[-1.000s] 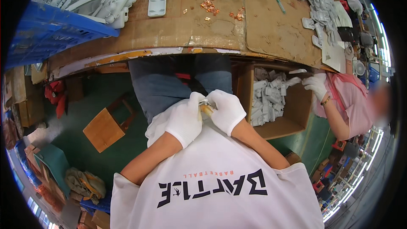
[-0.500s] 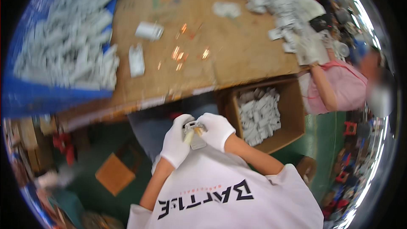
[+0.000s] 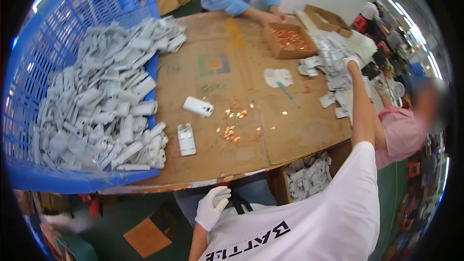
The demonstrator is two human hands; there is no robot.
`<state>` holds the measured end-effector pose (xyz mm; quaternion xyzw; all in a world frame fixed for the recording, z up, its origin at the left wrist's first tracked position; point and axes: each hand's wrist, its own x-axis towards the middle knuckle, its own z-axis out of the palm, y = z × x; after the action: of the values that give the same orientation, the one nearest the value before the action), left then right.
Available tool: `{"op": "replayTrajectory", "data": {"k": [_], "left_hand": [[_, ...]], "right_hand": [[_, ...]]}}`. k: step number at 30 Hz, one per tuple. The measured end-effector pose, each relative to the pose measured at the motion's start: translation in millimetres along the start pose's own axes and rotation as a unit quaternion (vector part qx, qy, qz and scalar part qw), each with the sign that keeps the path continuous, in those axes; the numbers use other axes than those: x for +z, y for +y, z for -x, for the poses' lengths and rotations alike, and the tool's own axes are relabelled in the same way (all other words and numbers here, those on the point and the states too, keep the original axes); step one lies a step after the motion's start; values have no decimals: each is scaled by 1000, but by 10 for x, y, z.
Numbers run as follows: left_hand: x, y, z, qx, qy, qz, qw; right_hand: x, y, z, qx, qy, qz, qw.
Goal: The person picks up a white plastic housing from a blue bin, places copper contacts into it by hand, and then sets the assembled unit into a cardboard box.
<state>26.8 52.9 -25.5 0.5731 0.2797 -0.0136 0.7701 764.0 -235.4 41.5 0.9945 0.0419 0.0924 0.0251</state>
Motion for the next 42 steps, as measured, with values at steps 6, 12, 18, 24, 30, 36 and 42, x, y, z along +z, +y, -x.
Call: {"op": "replayTrajectory", "data": {"k": [6, 12, 18, 24, 30, 36, 42], "left_hand": [[-55, 62, -234, 11, 12, 12, 1000], [-77, 490, -86, 69, 19, -17, 997], [-229, 348, -84, 88, 61, 14, 994], [-323, 413, -257, 73, -79, 367, 924], [-190, 365, -479, -6, -157, 223, 962], [92, 442, -564, 6, -60, 202, 978], [339, 506, -507, 72, 45, 114, 990]], "right_hand": [[-864, -2787, 2909, -431, -30, -276, 859], [-636, -4147, 3896, -422, -192, -109, 879], [-1010, -4169, 3987, -479, -280, -82, 828], [-1371, -3030, 4795, -661, 97, -290, 685], [-789, -2516, 4990, -756, -26, -341, 558], [-895, -2155, 3941, -381, -104, -495, 774], [-244, -2347, 3592, -223, -113, -319, 914]]}}
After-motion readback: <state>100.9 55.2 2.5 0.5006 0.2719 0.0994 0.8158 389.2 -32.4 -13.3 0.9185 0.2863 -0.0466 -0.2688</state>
